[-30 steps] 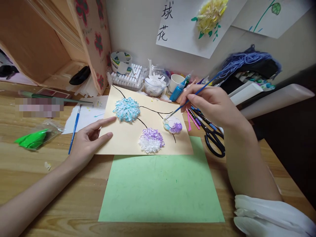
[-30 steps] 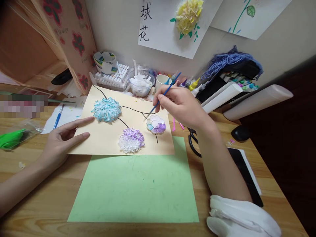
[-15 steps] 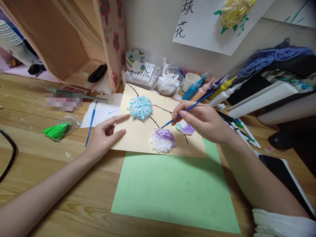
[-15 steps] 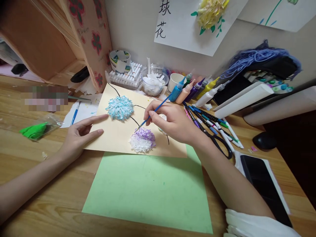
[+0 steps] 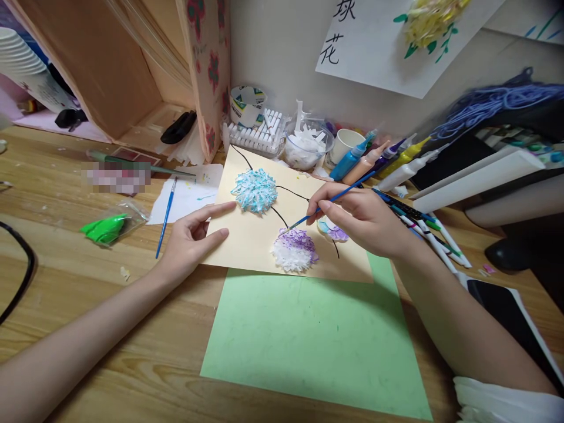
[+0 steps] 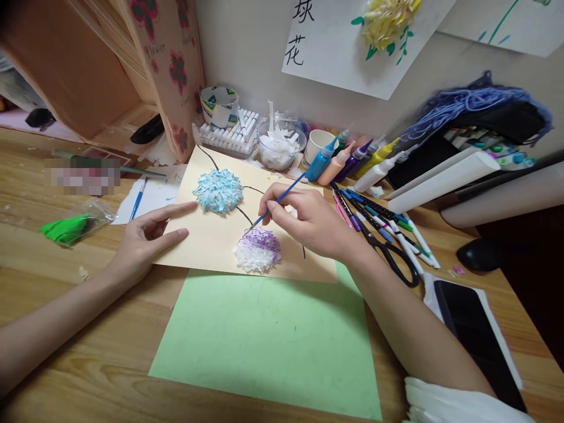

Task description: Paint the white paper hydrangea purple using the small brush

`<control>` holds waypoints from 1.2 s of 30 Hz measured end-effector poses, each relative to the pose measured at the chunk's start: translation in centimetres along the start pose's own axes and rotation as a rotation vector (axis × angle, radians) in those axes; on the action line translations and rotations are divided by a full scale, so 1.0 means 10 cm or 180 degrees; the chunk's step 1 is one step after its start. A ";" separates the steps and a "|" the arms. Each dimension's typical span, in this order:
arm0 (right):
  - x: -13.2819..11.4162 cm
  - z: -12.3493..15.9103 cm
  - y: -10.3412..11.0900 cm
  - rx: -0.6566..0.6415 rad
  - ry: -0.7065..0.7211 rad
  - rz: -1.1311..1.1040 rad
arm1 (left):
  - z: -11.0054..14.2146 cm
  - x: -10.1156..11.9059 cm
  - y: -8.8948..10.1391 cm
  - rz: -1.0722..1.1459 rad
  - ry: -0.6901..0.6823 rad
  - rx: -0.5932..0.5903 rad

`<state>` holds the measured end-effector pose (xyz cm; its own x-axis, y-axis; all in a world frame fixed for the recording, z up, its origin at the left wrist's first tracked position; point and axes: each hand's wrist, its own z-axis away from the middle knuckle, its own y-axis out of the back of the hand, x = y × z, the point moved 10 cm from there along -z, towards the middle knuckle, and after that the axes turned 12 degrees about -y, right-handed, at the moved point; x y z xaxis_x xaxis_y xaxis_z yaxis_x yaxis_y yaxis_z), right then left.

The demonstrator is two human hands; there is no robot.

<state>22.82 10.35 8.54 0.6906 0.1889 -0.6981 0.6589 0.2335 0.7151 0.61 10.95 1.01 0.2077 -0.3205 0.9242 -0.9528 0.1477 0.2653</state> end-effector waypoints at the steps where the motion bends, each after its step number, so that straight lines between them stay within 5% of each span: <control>1: 0.00 0.00 0.01 0.0011 -0.0016 -0.0007 | 0.00 0.00 0.00 -0.0006 0.0014 0.0006; 23: -0.07 0.03 0.04 0.0038 0.0043 0.0120 | 0.00 -0.02 0.00 -0.0025 0.0055 0.0024; 28: -0.06 0.12 0.46 0.0637 0.0302 -0.0332 | 0.00 -0.01 -0.01 0.0117 0.0076 0.0032; 30: 0.06 0.14 0.65 0.0858 0.0031 -0.0067 | 0.01 -0.01 0.00 0.0092 0.0129 0.0050; 36: 0.48 0.08 0.68 0.0362 -0.1118 0.1500 | 0.01 0.03 0.01 -0.0024 0.0189 0.0164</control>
<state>30.88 12.13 10.06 0.9607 -0.0838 -0.2645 0.2718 0.0941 0.9577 0.58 10.80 1.31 0.2261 -0.2652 0.9373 -0.9610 0.0966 0.2592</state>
